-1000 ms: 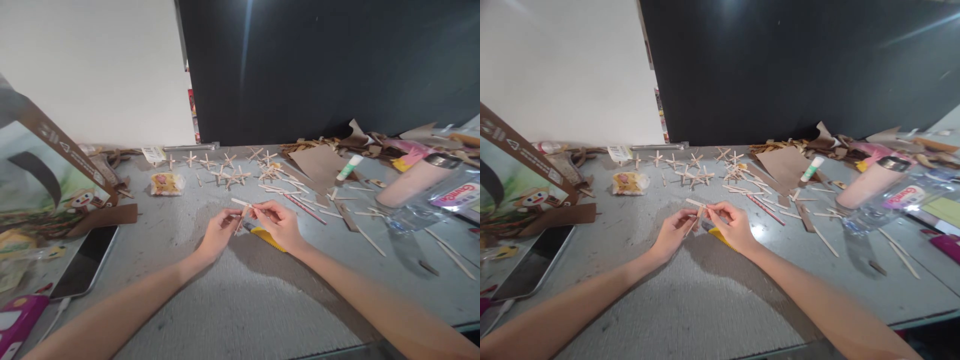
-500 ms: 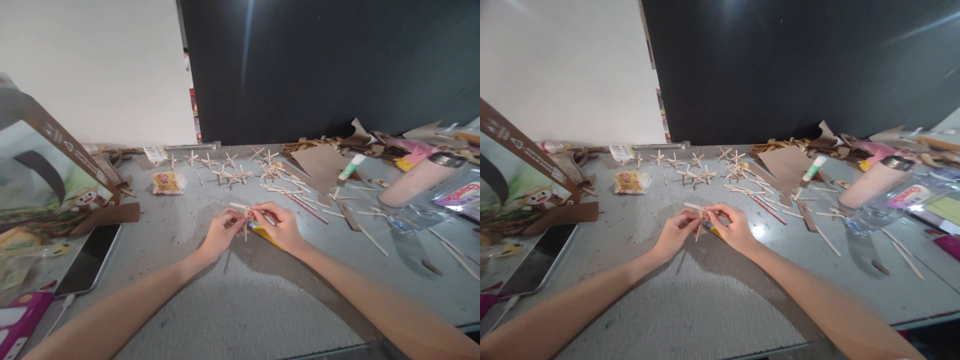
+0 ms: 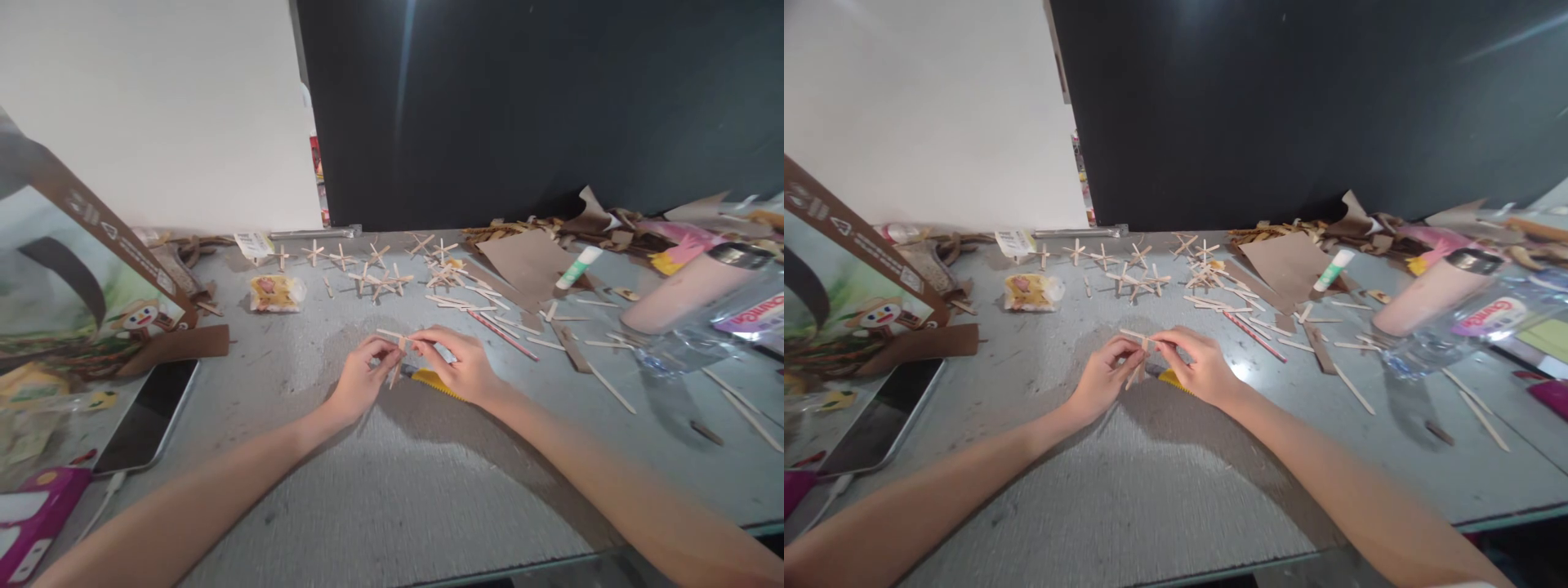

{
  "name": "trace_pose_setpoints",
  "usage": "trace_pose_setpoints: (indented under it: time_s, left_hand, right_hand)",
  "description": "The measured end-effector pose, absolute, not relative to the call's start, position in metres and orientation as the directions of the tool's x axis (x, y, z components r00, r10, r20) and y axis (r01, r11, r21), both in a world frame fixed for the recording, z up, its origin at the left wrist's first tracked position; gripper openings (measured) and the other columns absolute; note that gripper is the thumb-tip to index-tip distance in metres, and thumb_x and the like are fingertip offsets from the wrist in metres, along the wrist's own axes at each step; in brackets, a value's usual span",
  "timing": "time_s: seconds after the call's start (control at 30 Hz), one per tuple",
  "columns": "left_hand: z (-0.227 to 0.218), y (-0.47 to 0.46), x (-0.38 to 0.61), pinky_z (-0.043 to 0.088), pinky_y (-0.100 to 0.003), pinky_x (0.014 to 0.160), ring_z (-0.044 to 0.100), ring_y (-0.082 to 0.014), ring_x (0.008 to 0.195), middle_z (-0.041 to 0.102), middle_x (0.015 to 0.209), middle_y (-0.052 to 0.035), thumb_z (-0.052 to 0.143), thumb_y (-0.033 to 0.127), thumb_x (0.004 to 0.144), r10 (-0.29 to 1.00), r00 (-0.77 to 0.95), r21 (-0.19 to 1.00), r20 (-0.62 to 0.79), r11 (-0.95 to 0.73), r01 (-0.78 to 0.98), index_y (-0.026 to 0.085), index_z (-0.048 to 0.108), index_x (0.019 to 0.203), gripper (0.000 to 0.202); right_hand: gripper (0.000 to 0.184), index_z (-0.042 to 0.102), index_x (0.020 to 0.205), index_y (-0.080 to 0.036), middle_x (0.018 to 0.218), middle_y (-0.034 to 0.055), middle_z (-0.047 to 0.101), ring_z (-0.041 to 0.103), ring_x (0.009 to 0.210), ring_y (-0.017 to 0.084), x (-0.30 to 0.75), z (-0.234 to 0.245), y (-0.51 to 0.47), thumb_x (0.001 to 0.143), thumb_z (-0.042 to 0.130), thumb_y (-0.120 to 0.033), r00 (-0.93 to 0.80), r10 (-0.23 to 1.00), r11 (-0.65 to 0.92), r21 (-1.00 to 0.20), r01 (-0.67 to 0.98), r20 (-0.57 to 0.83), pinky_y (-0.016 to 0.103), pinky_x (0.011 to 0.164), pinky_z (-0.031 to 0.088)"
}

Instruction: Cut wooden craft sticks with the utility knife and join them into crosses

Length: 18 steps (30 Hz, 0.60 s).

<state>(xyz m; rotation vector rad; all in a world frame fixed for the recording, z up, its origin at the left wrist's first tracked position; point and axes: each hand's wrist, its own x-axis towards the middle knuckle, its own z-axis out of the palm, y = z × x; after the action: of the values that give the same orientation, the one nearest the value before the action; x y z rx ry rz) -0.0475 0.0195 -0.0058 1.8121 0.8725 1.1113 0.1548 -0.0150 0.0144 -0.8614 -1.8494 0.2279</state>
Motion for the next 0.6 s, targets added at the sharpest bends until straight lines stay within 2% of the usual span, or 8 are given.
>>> trace_pose_setpoints:
  time_s: [0.27,0.4,0.6]
  left_hand:
    - [-0.0031,0.0175,-0.0491,0.051,-0.030,0.081,0.066,-0.0188,0.086,0.072,0.090,-0.0069,0.066,0.045,0.093,0.879,0.335,0.903,0.340,-0.405,0.146,0.021,0.076,0.084,0.028]
    - [-0.0040,0.0183,-0.0492,0.051,-0.031,0.082,0.066,-0.0189,0.085,0.072,0.091,-0.0071,0.066,0.046,0.093,0.883,0.328,0.906,0.336,-0.398,0.144,0.021,0.077,0.085,0.029]
    - [-0.0021,0.0164,-0.0486,0.050,-0.029,0.081,0.065,-0.0177,0.084,0.069,0.088,-0.0056,0.064,0.040,0.095,0.870,0.349,0.895,0.348,-0.420,0.153,0.021,0.074,0.081,0.025]
  right_hand:
    - [0.023,0.069,0.118,-0.026,0.091,0.0053,0.074,0.071,0.082,0.018,0.1518,0.0153,-0.0160,0.106,0.050,-0.025,-0.255,0.647,0.736,-0.501,0.456,0.719,0.032,0.074,0.057]
    - [0.023,0.069,0.119,-0.025,0.092,0.0064,0.074,0.071,0.083,0.019,0.1501,0.0146,-0.0161,0.106,0.050,-0.022,-0.270,0.622,0.752,-0.464,0.469,0.735,0.033,0.075,0.057]
    - [0.026,0.068,0.120,-0.024,0.091,0.0069,0.072,0.068,0.082,0.020,0.1594,0.0169,-0.0117,0.106,0.048,-0.018,-0.341,0.585,0.780,-0.397,0.483,0.735,0.033,0.073,0.056]
